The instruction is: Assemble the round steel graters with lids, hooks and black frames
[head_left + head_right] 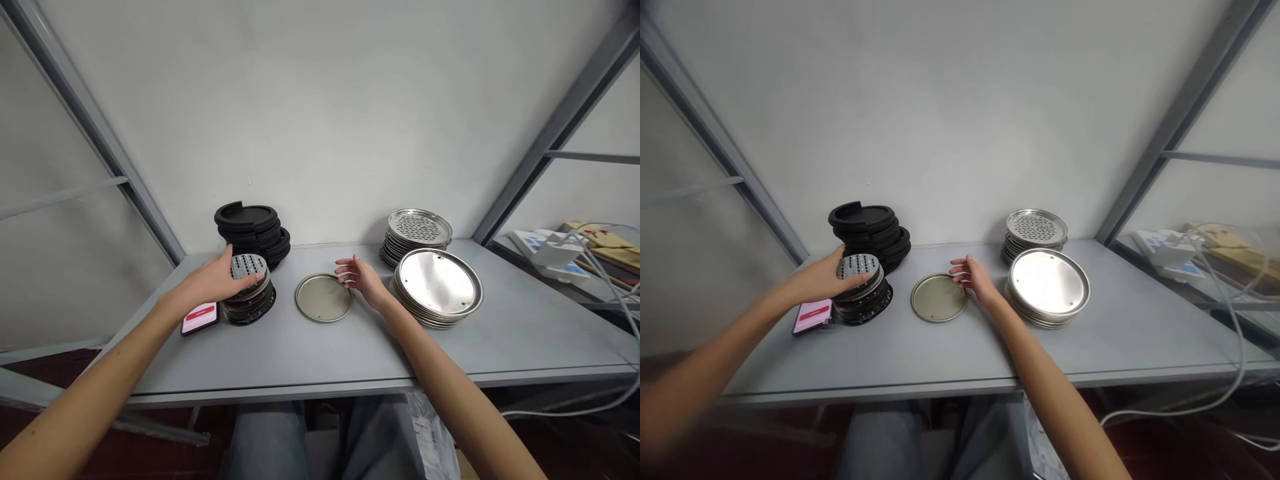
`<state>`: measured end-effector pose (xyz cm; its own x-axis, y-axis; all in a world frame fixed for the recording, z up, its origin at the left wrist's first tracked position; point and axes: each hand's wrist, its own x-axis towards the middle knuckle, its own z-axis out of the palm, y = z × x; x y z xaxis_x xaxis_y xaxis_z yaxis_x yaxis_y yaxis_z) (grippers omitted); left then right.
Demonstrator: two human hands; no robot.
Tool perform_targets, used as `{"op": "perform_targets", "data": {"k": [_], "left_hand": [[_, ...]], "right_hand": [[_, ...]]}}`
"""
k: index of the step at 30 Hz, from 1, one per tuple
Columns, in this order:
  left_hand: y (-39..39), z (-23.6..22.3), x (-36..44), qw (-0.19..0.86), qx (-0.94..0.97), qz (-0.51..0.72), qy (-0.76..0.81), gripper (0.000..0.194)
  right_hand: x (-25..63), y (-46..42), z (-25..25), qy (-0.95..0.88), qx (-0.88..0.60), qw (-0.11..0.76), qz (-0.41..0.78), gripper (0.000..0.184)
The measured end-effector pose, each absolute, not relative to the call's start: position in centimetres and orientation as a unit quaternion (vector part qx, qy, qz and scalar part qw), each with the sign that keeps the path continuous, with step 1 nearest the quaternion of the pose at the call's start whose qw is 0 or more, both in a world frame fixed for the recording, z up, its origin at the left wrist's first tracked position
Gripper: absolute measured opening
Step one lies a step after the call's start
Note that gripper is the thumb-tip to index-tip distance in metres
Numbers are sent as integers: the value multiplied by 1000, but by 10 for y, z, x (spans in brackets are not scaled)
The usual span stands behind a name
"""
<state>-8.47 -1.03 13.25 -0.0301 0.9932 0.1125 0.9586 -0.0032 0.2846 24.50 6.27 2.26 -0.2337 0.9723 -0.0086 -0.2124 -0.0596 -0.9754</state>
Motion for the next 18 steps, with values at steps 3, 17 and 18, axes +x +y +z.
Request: {"op": "perform_targets", "data": {"k": [3,17,18], "left_hand": [[-19,130,-79,22,698,123,705,86],[-7,36,22,132,871,171,442,91],[2,26,24,145,860,164,460,101]], "right_hand": [[246,64,23,-491,-389,488,608,46],[251,73,-10,-757,-514,377,142,32],[251,73,-12,-764,-516,360,141,32]]}}
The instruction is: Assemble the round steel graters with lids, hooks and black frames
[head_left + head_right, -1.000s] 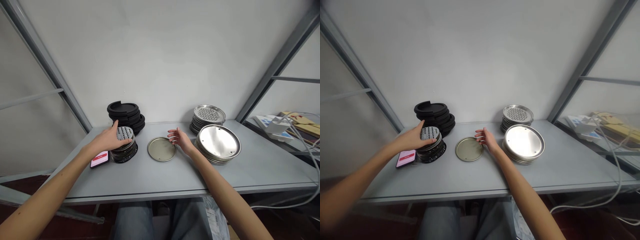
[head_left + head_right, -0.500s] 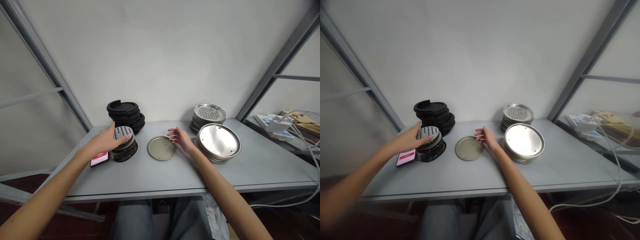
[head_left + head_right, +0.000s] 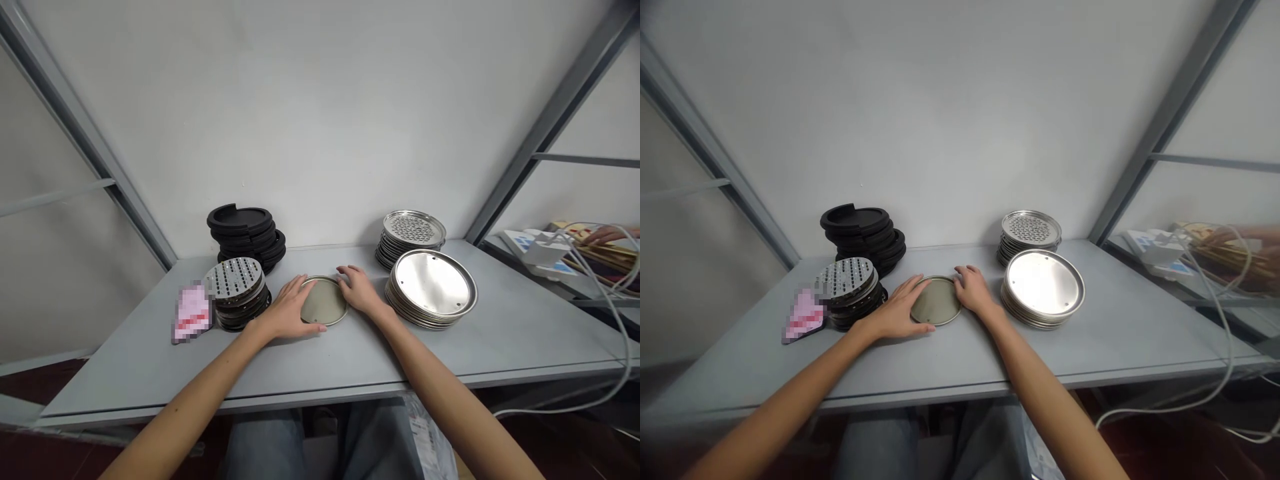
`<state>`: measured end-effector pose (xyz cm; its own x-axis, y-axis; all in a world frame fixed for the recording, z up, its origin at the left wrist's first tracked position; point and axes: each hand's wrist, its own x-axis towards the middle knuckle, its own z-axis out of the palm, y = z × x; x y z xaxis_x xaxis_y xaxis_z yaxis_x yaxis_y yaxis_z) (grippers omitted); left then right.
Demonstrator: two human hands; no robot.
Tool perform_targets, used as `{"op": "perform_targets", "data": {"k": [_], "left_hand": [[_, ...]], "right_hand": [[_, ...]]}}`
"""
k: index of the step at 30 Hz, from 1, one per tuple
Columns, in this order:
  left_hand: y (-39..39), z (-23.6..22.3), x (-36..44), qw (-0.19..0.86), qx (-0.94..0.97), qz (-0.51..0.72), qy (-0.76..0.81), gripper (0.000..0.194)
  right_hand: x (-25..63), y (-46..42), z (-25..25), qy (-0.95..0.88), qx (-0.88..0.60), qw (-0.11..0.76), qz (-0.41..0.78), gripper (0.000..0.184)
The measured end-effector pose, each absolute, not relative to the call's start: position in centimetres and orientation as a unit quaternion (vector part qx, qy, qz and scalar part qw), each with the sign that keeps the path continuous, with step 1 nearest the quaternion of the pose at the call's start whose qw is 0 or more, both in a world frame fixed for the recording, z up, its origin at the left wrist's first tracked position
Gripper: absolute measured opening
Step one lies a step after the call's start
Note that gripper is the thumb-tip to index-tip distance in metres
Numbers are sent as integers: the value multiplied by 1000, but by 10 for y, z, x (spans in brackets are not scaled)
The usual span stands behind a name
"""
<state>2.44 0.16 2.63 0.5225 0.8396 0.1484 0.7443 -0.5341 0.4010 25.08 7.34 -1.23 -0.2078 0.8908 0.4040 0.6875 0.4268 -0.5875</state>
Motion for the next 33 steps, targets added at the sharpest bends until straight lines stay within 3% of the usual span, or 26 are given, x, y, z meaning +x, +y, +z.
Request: {"op": "perform_targets", "data": {"k": [3,8,18,21,25,29,33], "left_hand": [[13,5,26,174,830,167,502,116],[7,-3,21,191,816,186,513,120],[0,14,20,81,841,339,413,119],[1,15,18,88,835,375,393,128],[0,15,17,197,835,348,378,137],[-3,14,18,244,847,265,391,119],[-4,12,20,221,852,273,389,92]], "right_hand": [[248,73,-14,-773,-518,332,157,31],[243,68,-7,-765,-479,372,217,27],[239,49,23,-648,-431,569,265,27],[241,32,32,-613,-453,606,228,20],[266,8,41,-555,-484,669,94,13],[321,4,54,-485,-483,729,-14,14],[386,19,58,-411,-506,753,-90,16]]}}
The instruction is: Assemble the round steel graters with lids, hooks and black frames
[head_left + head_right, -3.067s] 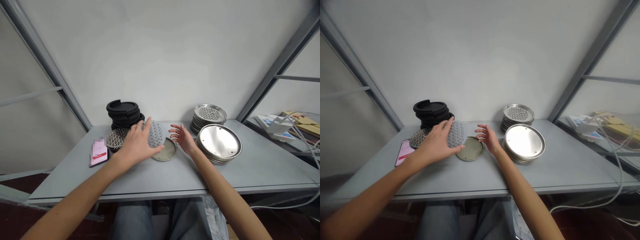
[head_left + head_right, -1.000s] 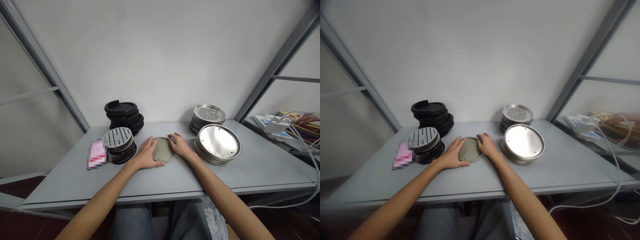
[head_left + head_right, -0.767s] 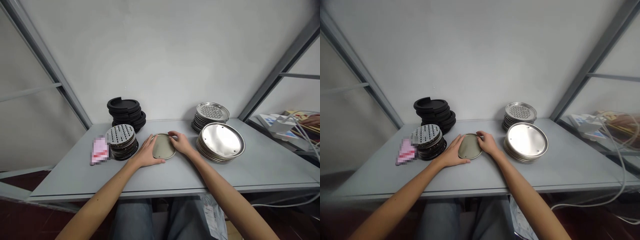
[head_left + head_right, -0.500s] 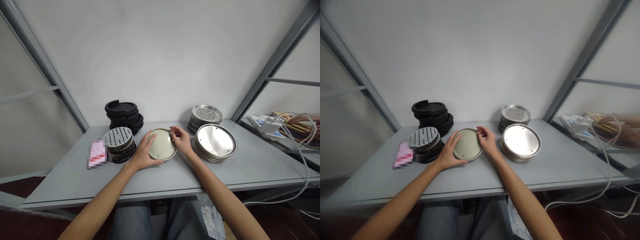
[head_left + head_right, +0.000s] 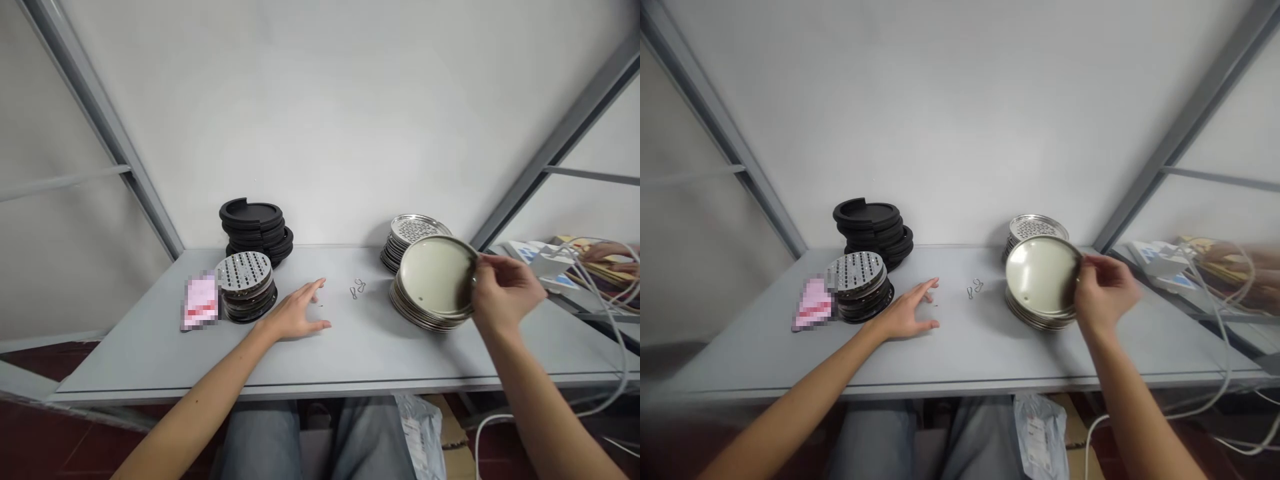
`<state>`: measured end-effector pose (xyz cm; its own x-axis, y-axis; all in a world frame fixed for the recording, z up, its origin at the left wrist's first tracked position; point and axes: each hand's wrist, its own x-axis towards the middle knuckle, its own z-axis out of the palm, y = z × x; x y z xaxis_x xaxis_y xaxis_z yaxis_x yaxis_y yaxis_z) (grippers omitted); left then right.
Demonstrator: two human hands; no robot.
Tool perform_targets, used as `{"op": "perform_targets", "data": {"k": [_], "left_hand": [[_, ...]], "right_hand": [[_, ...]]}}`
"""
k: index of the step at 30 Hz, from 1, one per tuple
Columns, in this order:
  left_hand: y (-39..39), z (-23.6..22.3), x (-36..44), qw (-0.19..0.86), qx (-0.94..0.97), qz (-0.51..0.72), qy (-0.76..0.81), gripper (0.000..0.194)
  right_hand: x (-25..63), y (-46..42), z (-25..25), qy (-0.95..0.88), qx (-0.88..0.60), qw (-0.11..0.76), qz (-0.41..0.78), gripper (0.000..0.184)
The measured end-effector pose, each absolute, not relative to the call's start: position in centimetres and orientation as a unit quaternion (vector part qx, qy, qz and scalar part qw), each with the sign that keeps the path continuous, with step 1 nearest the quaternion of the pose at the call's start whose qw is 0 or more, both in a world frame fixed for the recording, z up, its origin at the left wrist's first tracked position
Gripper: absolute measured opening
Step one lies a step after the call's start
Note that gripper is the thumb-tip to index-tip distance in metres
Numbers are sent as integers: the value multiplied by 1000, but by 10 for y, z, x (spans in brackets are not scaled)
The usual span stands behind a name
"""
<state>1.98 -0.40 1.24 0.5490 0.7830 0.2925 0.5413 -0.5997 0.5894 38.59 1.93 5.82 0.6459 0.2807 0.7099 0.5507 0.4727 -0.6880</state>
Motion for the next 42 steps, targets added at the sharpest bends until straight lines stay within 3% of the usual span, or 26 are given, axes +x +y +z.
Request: {"op": "perform_targets", "data": {"k": [10,17,24,31,42], "left_hand": [[-2,12,20,194,846,323,378,45],[-1,12,19,176,849,329,374,30],[-2,14,20,172,848,334,375,24],[-2,12,20,162,852,324,378,24],[0,9,20,155,856,320,375,22]], "right_hand": [[426,32,32,-410,-600,683,-68,20],[432,34,21,-461,-660,594,-10,34],[429,28,24,-481,-671,562,-44,34],[411,23,46,-623,-574,491,-205,33],[418,32,55,-748,-535,367,-141,43]]}}
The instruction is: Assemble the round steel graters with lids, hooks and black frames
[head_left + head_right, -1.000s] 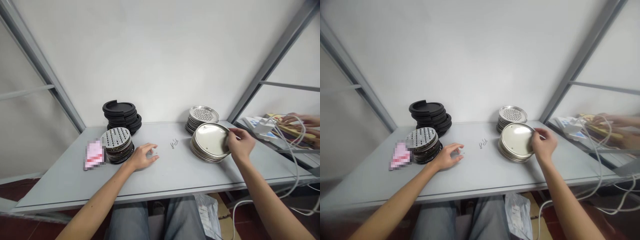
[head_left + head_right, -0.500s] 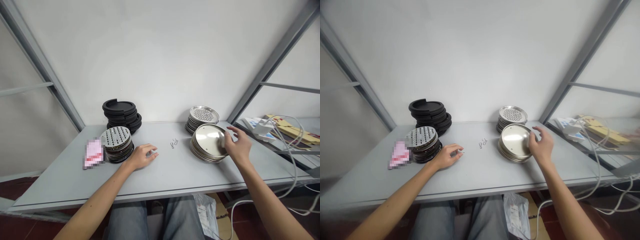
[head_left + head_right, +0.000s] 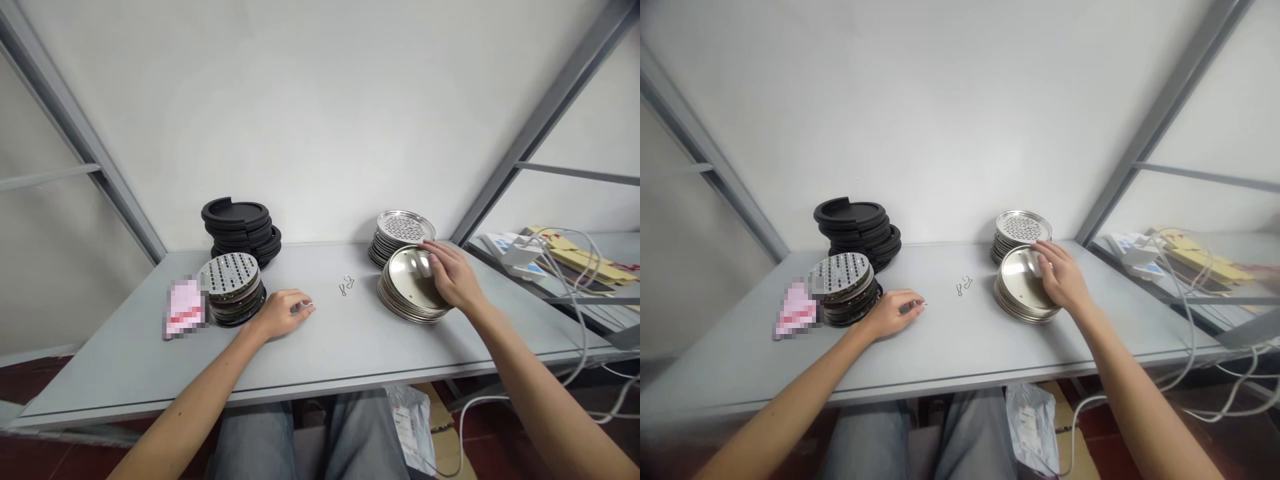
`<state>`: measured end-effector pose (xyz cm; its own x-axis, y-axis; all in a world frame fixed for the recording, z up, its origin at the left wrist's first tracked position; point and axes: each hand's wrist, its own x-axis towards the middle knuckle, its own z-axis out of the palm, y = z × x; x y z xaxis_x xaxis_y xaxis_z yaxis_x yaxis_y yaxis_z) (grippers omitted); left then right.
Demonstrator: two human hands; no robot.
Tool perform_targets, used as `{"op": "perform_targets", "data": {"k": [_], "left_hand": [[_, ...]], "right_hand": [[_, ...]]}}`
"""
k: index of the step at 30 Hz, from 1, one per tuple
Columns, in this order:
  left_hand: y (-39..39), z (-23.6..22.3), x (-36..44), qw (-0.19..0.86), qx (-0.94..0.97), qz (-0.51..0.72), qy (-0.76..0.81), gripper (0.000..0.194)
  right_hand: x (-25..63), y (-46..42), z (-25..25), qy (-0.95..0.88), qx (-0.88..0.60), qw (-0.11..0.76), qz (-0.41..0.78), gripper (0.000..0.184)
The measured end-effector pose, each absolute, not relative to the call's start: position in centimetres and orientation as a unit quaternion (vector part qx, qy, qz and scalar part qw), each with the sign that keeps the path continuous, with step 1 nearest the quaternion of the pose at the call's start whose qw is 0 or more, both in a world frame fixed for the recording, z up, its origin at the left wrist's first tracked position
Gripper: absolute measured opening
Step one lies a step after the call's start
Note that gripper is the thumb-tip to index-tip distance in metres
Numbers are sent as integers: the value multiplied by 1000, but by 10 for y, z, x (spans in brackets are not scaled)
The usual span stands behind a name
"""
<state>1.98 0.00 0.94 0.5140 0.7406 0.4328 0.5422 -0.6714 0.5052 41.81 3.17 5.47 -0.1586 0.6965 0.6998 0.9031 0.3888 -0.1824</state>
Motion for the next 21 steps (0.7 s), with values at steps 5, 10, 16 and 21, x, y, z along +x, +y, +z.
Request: {"op": "perform_targets", "data": {"k": [5,10,16,21], "left_hand": [[0,9,20,152,856,317,378,21],[0,9,19,152,858,314,377,22],[0,9,19,151,862,312,371,21],[-1,9,20,147,861,314,371,21]], "right_hand": [[414,30,52,-814,-507,212,-188,47],[409,31,50,-825,-501,173,-195,56],[410,34,46,-822,-509,167,-195,58],[411,36,45,-825,-510,172,-170,57]]}}
